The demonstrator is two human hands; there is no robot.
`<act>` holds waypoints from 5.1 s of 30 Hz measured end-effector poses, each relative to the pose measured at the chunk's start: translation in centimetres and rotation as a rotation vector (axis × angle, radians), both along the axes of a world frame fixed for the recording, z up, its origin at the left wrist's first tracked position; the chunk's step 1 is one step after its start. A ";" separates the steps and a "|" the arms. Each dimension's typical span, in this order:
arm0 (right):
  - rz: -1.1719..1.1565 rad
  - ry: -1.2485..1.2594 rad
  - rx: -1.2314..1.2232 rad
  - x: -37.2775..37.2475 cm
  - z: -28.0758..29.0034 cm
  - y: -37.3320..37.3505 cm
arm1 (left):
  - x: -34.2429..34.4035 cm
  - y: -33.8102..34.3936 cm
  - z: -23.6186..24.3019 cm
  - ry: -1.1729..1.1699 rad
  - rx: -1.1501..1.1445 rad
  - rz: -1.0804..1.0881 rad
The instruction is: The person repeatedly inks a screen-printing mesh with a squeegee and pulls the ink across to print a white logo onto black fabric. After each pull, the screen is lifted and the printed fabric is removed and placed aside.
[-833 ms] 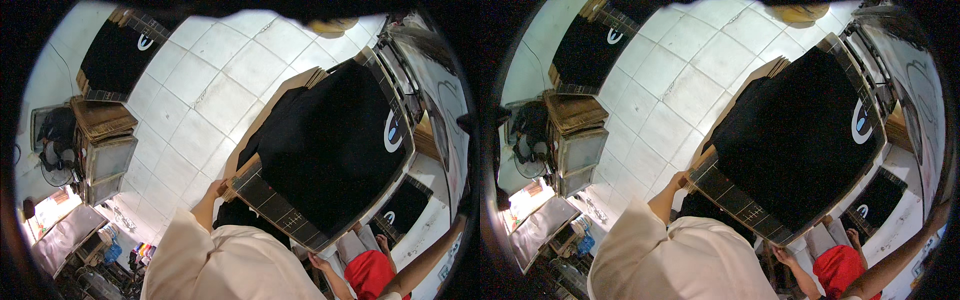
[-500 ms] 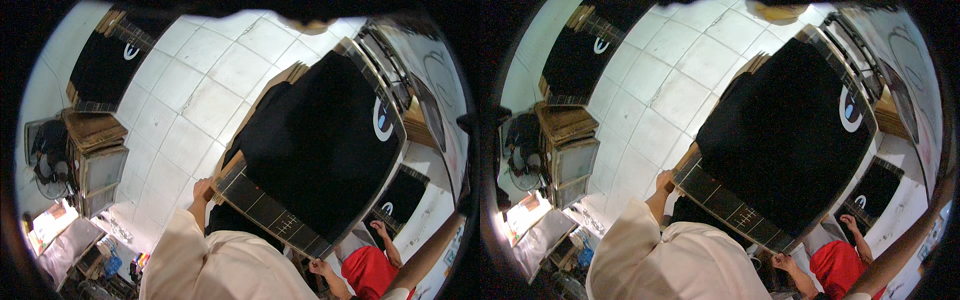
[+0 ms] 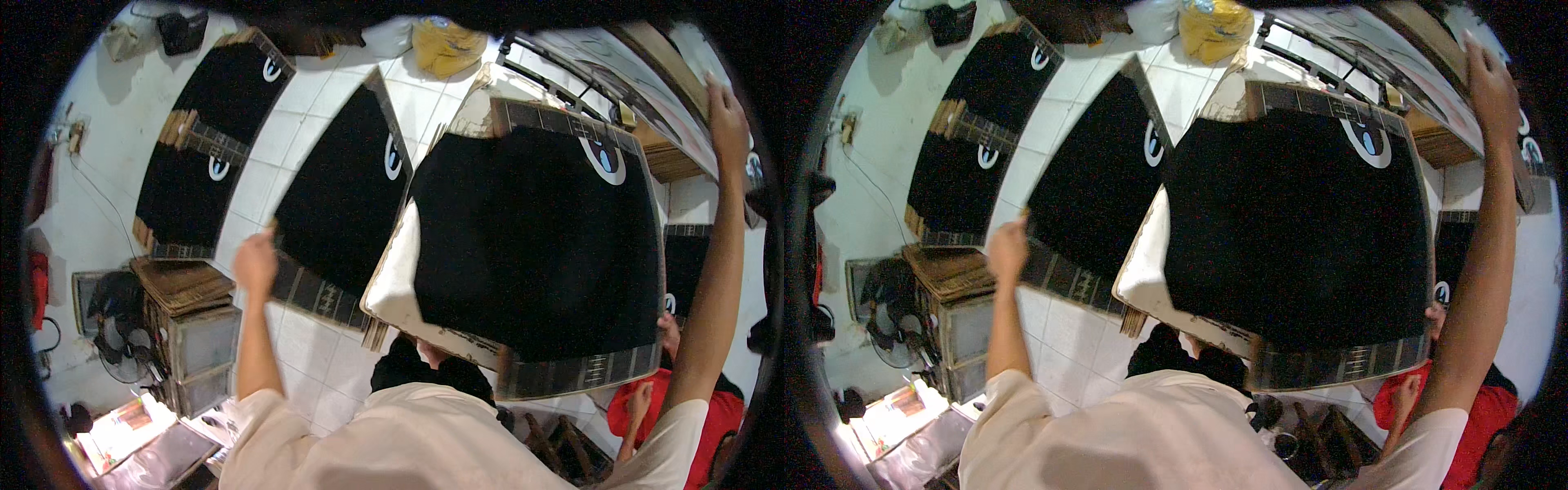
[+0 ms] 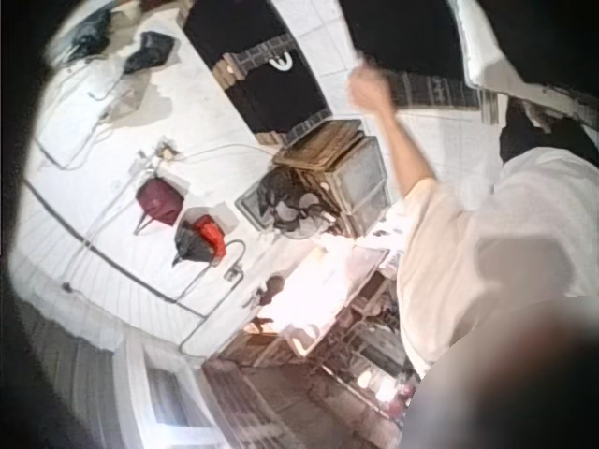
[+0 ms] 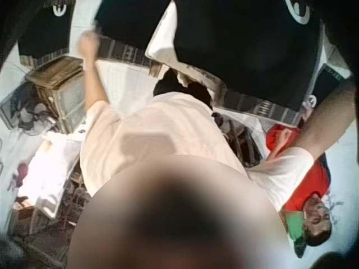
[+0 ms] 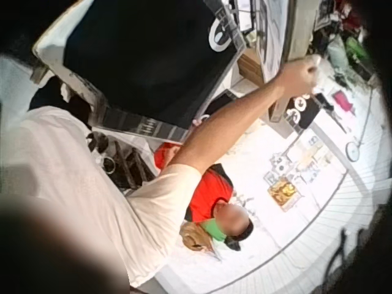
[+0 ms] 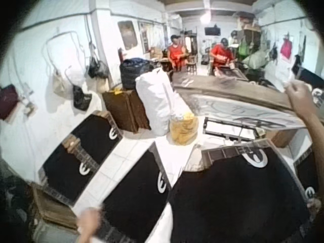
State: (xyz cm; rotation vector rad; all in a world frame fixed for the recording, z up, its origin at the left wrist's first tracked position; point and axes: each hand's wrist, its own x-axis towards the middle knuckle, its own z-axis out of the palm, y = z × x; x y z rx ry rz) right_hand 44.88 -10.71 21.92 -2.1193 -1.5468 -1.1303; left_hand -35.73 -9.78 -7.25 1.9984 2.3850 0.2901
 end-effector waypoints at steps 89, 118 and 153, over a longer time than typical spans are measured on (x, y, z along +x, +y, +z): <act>0.106 0.477 -0.454 3.7 -32.4 11.5 | 29.0 1.2 -3.9 -0.700 -0.763 -0.045; 0.148 0.704 -0.665 7.2 -31.4 12.4 | 33.0 4.6 -5.1 -0.254 -0.293 -0.521; 0.170 0.528 -0.447 1.1 -33.6 5.7 | 33.0 4.5 -4.7 -0.223 -0.269 -0.537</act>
